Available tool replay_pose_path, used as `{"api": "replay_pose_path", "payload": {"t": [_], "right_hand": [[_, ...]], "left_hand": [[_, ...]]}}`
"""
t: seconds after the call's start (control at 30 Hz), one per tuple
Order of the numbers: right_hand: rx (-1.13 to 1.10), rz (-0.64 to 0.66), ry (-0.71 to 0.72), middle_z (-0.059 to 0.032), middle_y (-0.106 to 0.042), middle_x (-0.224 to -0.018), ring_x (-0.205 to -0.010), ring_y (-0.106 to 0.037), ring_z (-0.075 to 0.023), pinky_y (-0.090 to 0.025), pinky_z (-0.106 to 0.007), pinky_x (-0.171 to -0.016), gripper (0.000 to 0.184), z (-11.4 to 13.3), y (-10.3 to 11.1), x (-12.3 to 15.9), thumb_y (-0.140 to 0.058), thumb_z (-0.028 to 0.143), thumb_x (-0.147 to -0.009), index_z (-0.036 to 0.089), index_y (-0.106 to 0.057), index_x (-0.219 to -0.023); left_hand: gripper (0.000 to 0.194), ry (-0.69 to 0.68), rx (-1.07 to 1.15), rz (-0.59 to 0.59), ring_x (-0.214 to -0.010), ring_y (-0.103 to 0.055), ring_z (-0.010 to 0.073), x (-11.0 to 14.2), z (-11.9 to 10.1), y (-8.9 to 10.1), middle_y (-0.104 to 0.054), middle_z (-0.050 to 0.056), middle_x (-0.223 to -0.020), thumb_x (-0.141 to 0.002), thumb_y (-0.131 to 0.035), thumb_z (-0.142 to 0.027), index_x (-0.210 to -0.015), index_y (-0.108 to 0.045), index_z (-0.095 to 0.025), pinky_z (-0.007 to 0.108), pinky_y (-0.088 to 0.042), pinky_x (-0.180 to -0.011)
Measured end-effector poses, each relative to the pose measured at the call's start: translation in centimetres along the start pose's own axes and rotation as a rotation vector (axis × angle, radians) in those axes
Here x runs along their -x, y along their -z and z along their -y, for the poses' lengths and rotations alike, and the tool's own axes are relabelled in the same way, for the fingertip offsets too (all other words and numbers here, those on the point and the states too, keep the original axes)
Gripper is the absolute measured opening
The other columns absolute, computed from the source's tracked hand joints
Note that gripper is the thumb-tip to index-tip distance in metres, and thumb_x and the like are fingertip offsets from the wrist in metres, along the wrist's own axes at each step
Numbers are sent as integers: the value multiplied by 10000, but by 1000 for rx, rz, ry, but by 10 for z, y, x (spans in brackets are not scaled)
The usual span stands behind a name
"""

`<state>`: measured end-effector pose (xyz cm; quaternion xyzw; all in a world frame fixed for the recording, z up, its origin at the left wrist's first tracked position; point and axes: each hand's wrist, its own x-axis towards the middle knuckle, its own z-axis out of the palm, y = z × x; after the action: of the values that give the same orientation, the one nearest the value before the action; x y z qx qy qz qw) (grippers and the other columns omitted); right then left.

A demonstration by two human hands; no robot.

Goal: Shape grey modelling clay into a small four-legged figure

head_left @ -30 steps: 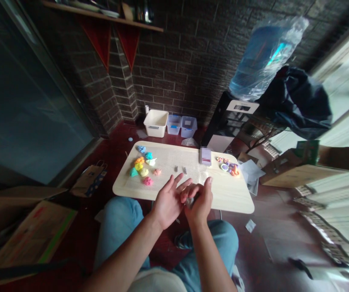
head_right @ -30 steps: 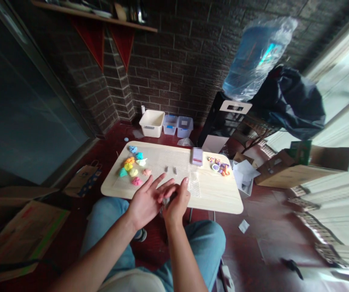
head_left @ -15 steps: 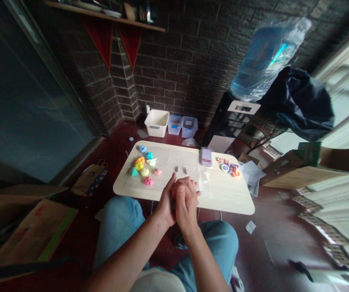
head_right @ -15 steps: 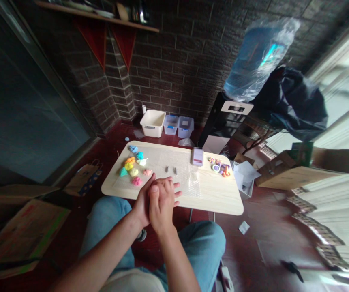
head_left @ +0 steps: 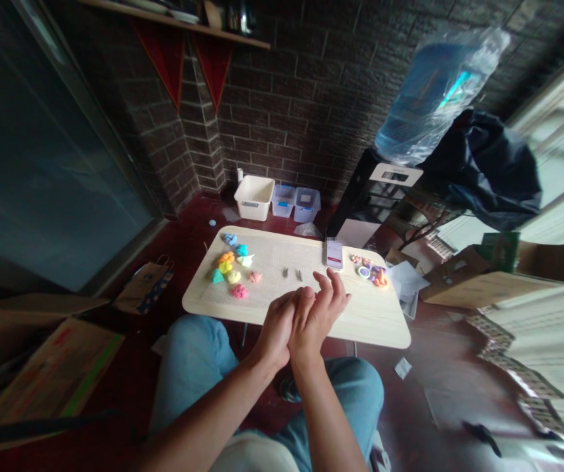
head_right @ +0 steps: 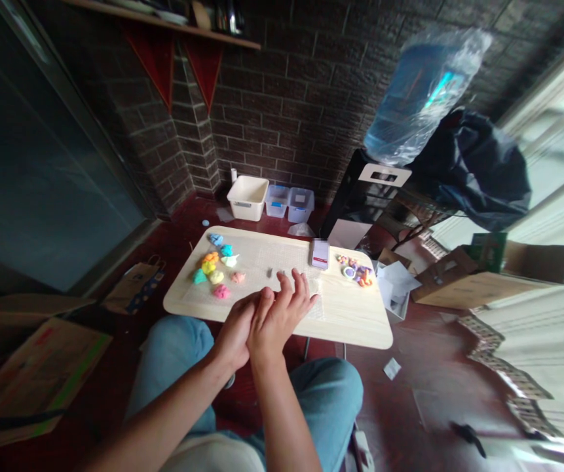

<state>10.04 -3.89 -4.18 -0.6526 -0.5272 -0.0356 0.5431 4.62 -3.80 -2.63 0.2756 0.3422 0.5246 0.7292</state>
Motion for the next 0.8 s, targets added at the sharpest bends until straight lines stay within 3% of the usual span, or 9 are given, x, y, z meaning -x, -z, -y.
{"api": "replay_pose_path", "payload": {"t": [0.07,0.17,0.27,0.37,0.47,0.53,0.6,0.7,0.8], "right_hand": [[-27,33,-11,-154,-469,-1383,-1356,-370,-325,-95,-667,-1119,347,4,1,-2,-343,408,-989,216,-552,-1187],[-313,79,-150,-126,-535,-1314,-1290,-466,-259,-255,-559,-1117,364,9,3,-5,-291,407,-1001,219,-568,-1142],[-594,54,-356,-99,-618,-1192,-1194,-550,-221,-372,-465,-1060,392,8,6,-10,-267,428,-1007,207,-578,-1095],[-684,27,-427,-83,-651,-1144,-1157,-579,-216,-374,-464,-1060,393,4,10,-16,-286,459,-1002,208,-583,-1057],[-613,70,-362,-91,-651,-1173,-1190,-567,-216,-354,-475,-1081,413,4,13,-24,-275,461,-1007,205,-592,-1076],[-496,185,-215,-99,-597,-1310,-1300,-492,-225,-268,-515,-1137,452,5,11,-30,-247,466,-1009,219,-600,-1144],[-353,339,-50,-77,-444,-1500,-1449,-302,-249,-110,-581,-1177,486,7,6,-33,-229,488,-1005,262,-567,-1273],[-246,513,21,-14,-196,-1631,-1518,-53,-256,-8,-636,-1166,522,12,-1,-28,-169,492,-1010,337,-396,-1454],[-273,592,56,5,-127,-1643,-1518,-50,-238,-71,-600,-1186,535,24,2,-7,-117,466,-1015,348,-233,-1524]], "left_hand": [[305,-19,-12,-59,-578,-517,105,-3,-3,2,-566,-22,-584,-747,-722,-363,-597,-531,-179,215,-402,-514],[346,4,-23,-113,-435,-445,68,-13,-6,9,-519,-42,-501,-754,-720,-434,-616,-534,-177,192,-319,-406],[414,108,37,-88,-298,-320,48,-25,-10,17,-437,-69,-405,-766,-676,-546,-634,-524,-184,179,-165,-312],[474,230,153,-34,-261,-200,25,-31,-12,21,-315,-104,-352,-744,-698,-562,-577,-458,-189,167,-67,-293],[442,264,258,20,-288,-281,30,-30,-10,19,-360,-94,-376,-754,-722,-506,-577,-482,-179,156,-177,-296],[337,241,311,89,-442,-526,80,-26,-8,16,-568,-28,-516,-798,-698,-464,-683,-596,-165,177,-414,-432],[326,216,345,176,-799,-687,177,-21,-7,13,-725,60,-834,-853,-626,-488,-923,-684,-175,275,-538,-727],[560,201,410,261,-1245,-557,269,-17,-9,15,-663,100,-1249,-871,-490,-632,-1242,-622,-234,401,-437,-1026],[637,147,410,182,-1408,-385,273,-17,-11,24,-566,58,-1404,-860,-420,-691,-1343,-554,-298,422,-346,-1115]]}}
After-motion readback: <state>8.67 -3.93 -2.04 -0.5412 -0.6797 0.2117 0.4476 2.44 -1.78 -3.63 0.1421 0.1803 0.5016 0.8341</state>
